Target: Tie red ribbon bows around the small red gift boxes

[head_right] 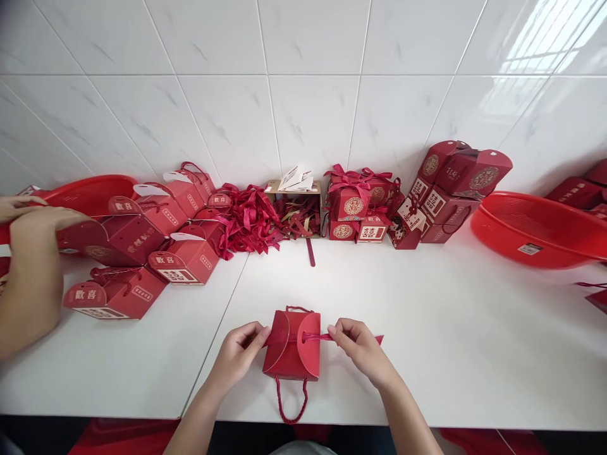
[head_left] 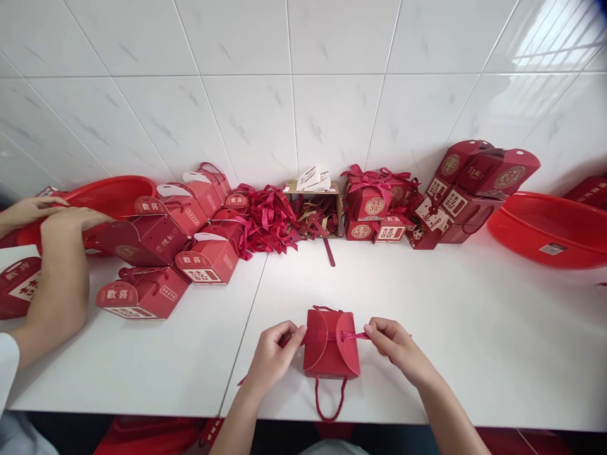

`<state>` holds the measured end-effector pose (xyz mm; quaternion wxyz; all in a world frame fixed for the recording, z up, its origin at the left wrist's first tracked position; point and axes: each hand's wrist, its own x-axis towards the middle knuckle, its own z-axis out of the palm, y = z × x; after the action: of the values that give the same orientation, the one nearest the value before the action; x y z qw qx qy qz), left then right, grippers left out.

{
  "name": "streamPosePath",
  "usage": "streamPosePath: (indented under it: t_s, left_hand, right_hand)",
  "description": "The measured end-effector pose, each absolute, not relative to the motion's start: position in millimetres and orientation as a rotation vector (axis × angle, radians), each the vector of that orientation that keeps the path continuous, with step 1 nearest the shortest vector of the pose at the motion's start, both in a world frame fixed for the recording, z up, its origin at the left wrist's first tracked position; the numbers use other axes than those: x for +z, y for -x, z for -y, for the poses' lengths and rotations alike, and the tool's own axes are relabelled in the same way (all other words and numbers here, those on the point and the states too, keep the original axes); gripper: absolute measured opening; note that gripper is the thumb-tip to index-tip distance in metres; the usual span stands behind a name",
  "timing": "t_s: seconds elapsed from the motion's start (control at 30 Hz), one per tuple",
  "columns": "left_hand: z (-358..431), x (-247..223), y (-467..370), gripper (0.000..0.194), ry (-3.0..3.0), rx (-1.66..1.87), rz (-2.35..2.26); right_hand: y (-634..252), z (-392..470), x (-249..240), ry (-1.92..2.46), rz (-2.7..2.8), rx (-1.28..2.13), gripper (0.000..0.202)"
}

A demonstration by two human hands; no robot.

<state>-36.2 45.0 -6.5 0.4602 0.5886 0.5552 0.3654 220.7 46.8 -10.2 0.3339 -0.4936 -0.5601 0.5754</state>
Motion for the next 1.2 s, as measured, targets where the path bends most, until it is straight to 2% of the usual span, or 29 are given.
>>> streamPosePath:
  t_s: [0.1, 0.2, 0.43, 0.57, 0.73, 0.93, 1.1, 1.2]
  left_hand:
    - [-46, -2, 43, 0.044, -1.448, 0.892, -1.392]
    - [-46, 6, 46, 0.042, -1.442, 0.889, -1.372]
    - [-45, 24, 42, 0.039, -1.407, 0.915, -1.339]
    - [-48, 27, 40, 0.039, -1.39, 0.911, -1.359]
    - [-52, 19, 41, 0.04, -1.385, 0.849, -1.349]
    - [-54, -1, 44, 0.043, -1.342, 0.776, -1.297]
    - [-56, -11, 41, 0.042, -1.321, 0.797, -1.225]
    - [-56, -16, 43, 0.034, -1.322, 0.919, -1.336]
  right_hand:
    - [-230, -48, -8, 1.253, 1.559, 1.42, 0.032]
    - [-235, -48, -3, 1.247, 1.671, 1.423, 0.029]
    - [-238, -50, 11, 1.245, 1.72, 1.29, 0.039]
    - [-239, -50, 13, 1.303, 1.713, 1.348, 0.046]
    - [-239, -51, 7, 1.396, 1.672, 1.473, 0.041]
    - [-242, -55, -16, 1.316, 1.67, 1.504, 0.035]
    - [-237, -53, -27, 1.293, 1.619, 1.5, 0.035]
    - [-235, -50, -30, 1.364, 1.629, 1.396, 0.034]
